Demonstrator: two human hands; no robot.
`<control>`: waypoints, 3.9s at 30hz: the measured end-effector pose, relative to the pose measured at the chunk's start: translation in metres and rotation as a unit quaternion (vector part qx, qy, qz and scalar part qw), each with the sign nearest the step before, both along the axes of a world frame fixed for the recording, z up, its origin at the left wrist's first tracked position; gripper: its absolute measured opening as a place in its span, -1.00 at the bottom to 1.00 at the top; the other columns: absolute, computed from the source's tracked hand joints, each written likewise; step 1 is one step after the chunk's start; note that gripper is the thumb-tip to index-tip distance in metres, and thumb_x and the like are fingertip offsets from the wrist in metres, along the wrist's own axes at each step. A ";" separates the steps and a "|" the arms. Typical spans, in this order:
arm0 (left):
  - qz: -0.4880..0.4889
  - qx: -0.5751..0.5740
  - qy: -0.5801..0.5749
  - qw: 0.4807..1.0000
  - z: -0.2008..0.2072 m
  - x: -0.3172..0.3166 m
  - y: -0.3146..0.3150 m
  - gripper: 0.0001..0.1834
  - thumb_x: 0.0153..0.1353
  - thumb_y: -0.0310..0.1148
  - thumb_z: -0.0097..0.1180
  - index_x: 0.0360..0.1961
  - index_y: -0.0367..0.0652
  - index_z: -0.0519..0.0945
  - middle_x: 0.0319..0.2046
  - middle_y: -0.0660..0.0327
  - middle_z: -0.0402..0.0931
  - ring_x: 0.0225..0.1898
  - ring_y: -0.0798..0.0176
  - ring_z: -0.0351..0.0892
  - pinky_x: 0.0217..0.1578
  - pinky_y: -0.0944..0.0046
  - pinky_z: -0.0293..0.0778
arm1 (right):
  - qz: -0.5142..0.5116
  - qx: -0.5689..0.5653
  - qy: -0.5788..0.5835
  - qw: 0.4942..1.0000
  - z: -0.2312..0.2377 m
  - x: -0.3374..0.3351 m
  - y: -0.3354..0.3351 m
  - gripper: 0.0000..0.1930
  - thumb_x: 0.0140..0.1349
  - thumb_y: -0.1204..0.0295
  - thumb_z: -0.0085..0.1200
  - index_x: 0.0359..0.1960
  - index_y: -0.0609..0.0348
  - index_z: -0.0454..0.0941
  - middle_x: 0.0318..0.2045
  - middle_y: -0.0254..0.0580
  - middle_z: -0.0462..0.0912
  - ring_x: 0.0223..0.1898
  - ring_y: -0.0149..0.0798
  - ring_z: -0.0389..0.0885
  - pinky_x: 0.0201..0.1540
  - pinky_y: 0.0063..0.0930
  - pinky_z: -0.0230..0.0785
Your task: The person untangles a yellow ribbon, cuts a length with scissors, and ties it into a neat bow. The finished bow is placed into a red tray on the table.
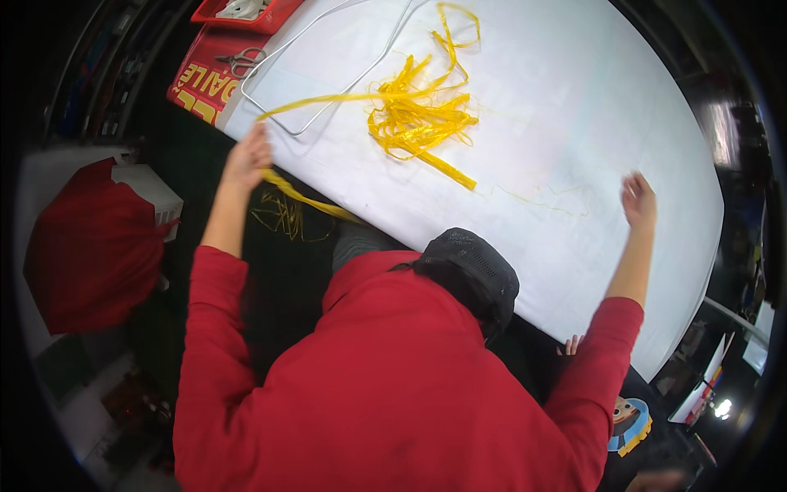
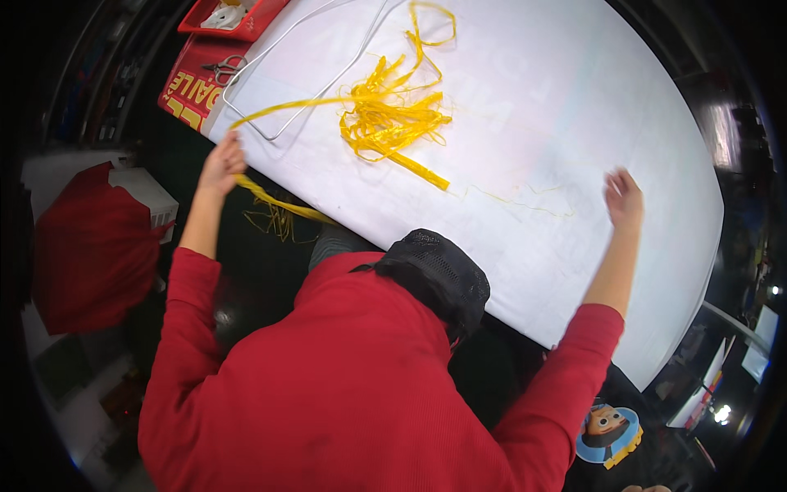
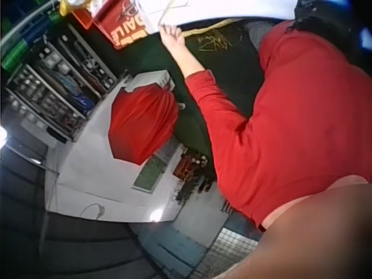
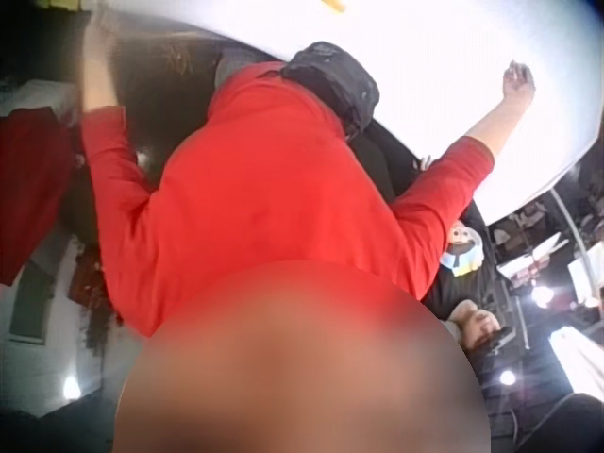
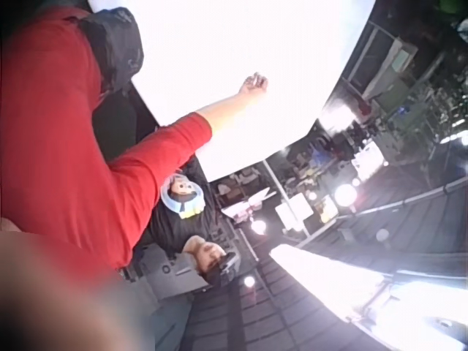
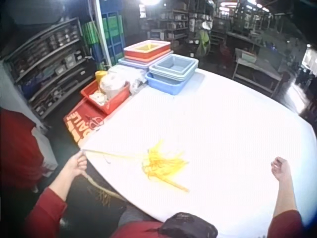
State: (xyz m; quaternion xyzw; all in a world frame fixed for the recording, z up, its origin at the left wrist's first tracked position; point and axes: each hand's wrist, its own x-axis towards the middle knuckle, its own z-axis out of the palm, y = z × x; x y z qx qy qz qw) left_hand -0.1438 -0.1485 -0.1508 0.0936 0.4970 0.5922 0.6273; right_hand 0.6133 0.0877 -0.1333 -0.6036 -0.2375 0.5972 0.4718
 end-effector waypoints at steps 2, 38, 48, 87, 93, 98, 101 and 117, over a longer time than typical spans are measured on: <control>0.079 -0.031 0.034 0.996 0.000 -0.091 -0.036 -0.78 0.25 -0.18 -0.05 -0.32 -0.12 0.38 -0.75 0.48 -0.01 -0.78 0.57 -0.11 -0.81 0.53 -0.18 | -0.109 -0.004 0.022 0.994 -0.008 0.135 -0.007 -0.82 0.15 0.48 -0.02 -0.22 0.28 0.42 -0.21 -0.02 0.53 -0.17 -0.22 0.55 -0.29 -0.52 0.48; -0.313 0.089 0.541 0.776 0.002 0.153 -0.051 -0.85 0.09 -0.37 0.10 -0.38 -0.24 0.51 -0.55 0.20 0.52 -0.44 0.21 0.53 -0.10 0.20 0.33 | 0.751 0.227 -0.352 0.510 -0.010 -0.376 -0.145 -0.34 -0.03 0.10 0.18 0.06 0.26 0.34 -0.02 0.02 0.44 0.01 -0.11 0.41 0.07 -0.34 0.24; -0.294 0.023 0.377 0.878 0.043 0.142 -0.044 -0.76 0.28 -0.30 -0.15 -0.30 -0.24 0.48 -0.58 0.29 0.47 -0.56 0.49 0.43 -0.49 0.48 0.36 | 0.717 -0.150 0.128 0.669 0.029 -0.367 -0.144 -0.73 0.27 0.27 -0.13 -0.34 0.23 0.48 -0.80 -0.58 0.00 -0.74 -0.57 -0.08 -0.67 -0.66 -0.20; -0.375 0.038 0.635 0.674 0.277 0.067 -0.027 -0.65 0.31 -0.20 -0.23 -0.34 -0.21 0.53 -0.79 0.45 0.12 -0.71 0.59 0.07 -0.65 0.54 0.04 | 0.650 0.440 -0.068 0.616 0.168 -0.509 -0.130 -0.41 0.11 0.03 0.05 0.10 0.12 0.34 0.04 -0.05 0.42 0.09 -0.17 0.35 0.16 -0.31 0.13; -0.167 0.037 0.639 0.750 0.272 -0.007 -0.045 -0.63 0.31 -0.12 -0.27 -0.46 -0.09 0.48 -0.78 0.51 0.03 -0.74 0.63 -0.06 -0.73 0.54 -0.10 | 0.717 0.260 0.016 0.646 0.154 -0.487 -0.115 -0.64 0.29 0.14 -0.17 -0.49 0.19 0.40 -0.65 -0.42 0.32 -0.58 -0.54 0.26 -0.44 -0.66 0.20; 0.091 -0.130 0.496 0.854 0.226 -0.151 -0.128 -0.66 0.28 -0.03 -0.20 -0.55 0.05 0.37 -0.84 0.60 -0.01 -0.83 0.63 -0.16 -0.81 0.53 -0.24 | 0.661 0.124 -0.119 0.730 0.116 -0.344 -0.060 -0.65 0.30 0.20 -0.21 -0.64 0.05 0.25 -0.70 -0.51 0.19 -0.64 -0.56 0.11 -0.57 -0.67 0.06; 0.160 -0.192 0.444 0.860 0.197 -0.209 -0.162 -0.67 0.28 -0.04 -0.20 -0.56 0.08 0.38 -0.84 0.60 0.00 -0.83 0.60 -0.17 -0.79 0.53 -0.27 | 0.592 0.081 -0.148 0.788 0.109 -0.230 -0.027 -0.66 0.29 0.18 -0.17 -0.62 0.05 0.27 -0.71 -0.51 0.18 -0.67 -0.55 0.08 -0.58 -0.64 0.07; -0.099 -0.428 0.831 0.341 0.101 -0.211 0.006 -0.49 0.11 -0.08 -0.01 0.03 -0.12 0.36 -0.07 0.01 0.41 -0.05 0.00 0.42 -0.10 -0.06 0.35 | 0.281 0.196 -0.193 0.919 0.182 -0.131 -0.012 -0.79 0.23 0.27 -0.01 -0.48 0.09 0.44 -0.70 -0.50 0.37 -0.73 -0.66 0.09 -0.68 -0.77 -0.10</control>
